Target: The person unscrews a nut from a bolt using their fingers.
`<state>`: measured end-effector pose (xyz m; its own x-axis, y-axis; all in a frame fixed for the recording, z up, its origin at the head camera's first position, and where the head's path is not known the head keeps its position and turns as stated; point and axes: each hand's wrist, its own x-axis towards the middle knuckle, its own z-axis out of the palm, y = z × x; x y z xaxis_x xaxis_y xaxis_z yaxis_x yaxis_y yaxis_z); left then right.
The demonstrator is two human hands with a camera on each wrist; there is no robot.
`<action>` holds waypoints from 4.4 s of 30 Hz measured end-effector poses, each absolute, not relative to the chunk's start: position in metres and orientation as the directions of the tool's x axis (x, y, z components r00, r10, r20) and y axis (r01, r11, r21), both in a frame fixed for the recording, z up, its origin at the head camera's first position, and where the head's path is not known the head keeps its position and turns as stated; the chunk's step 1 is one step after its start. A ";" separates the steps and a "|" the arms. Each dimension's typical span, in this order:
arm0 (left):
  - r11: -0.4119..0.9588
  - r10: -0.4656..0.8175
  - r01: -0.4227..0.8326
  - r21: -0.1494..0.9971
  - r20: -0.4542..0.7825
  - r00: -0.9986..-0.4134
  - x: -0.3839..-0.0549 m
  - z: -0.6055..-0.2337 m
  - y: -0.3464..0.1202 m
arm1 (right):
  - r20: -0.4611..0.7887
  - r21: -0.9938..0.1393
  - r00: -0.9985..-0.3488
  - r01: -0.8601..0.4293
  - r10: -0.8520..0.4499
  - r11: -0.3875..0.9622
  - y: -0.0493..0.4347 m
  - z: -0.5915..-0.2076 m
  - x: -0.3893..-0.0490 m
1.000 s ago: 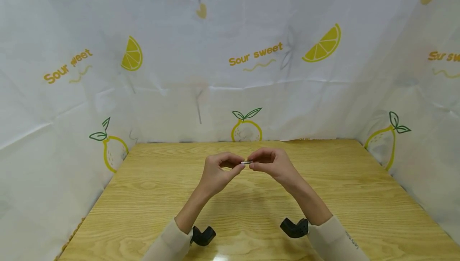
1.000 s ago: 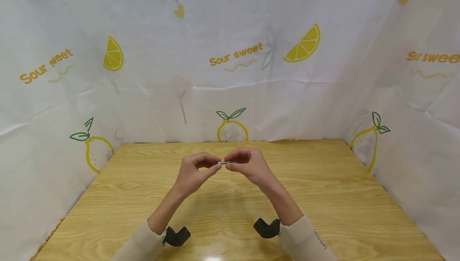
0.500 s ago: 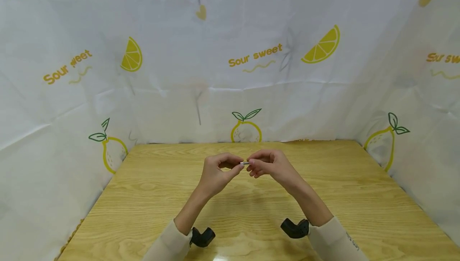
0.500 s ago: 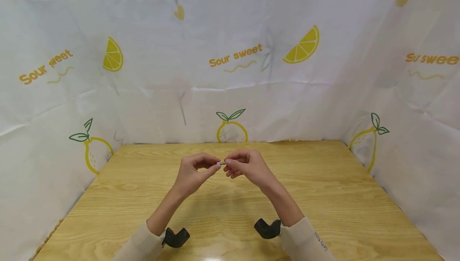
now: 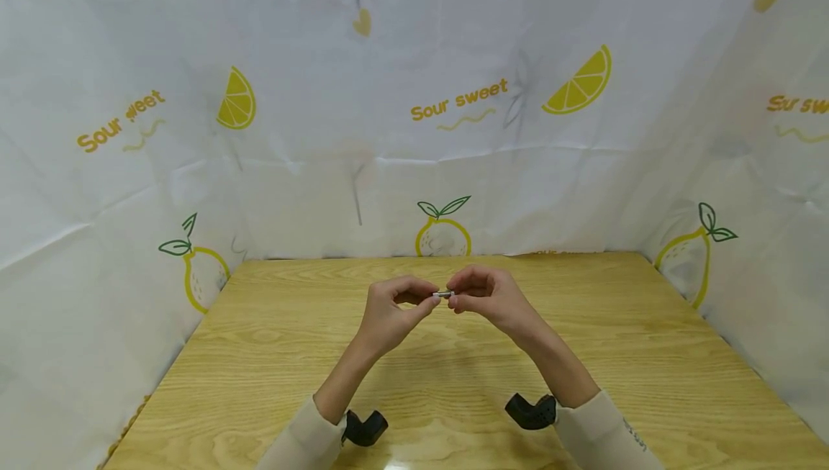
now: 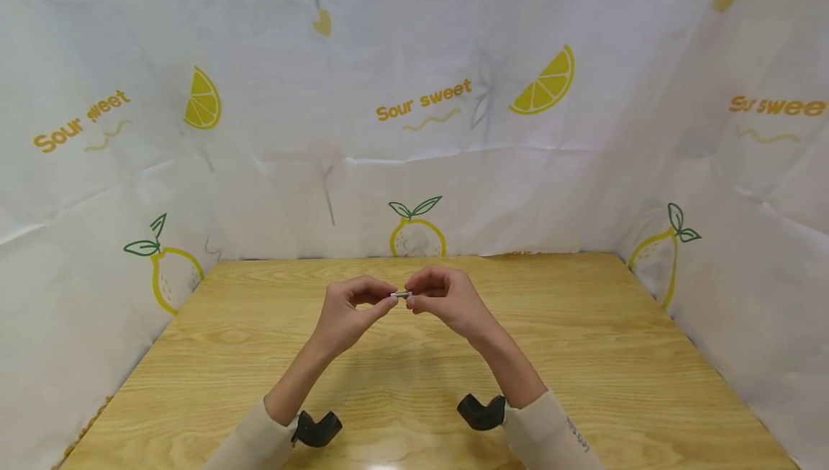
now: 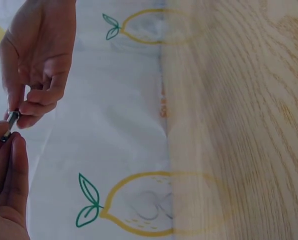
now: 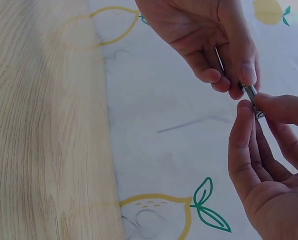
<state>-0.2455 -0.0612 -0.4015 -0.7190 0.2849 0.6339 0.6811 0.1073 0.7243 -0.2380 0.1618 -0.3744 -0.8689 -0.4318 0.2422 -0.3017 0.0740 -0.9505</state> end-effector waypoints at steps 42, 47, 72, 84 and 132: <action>0.096 0.277 0.706 0.701 0.663 -0.696 -0.247 -0.405 -0.059 | 0.274 -0.946 -0.869 -0.321 -0.411 0.047 0.165 -0.377 -0.240; 0.102 0.265 0.689 0.718 0.648 -0.714 -0.246 -0.404 -0.059 | 0.222 -0.960 -0.871 -0.275 -0.438 0.060 0.166 -0.376 -0.240; 0.108 0.263 0.663 0.741 0.621 -0.738 -0.245 -0.402 -0.061 | 0.175 -0.963 -0.871 -0.249 -0.458 0.105 0.167 -0.373 -0.240; 0.104 0.266 0.659 0.745 0.617 -0.741 -0.244 -0.402 -0.060 | 0.185 -0.963 -0.872 -0.253 -0.453 0.094 0.167 -0.372 -0.240; 0.106 0.256 0.636 0.764 0.598 -0.760 -0.244 -0.403 -0.059 | 0.196 -0.960 -0.876 -0.263 -0.440 0.095 0.167 -0.373 -0.239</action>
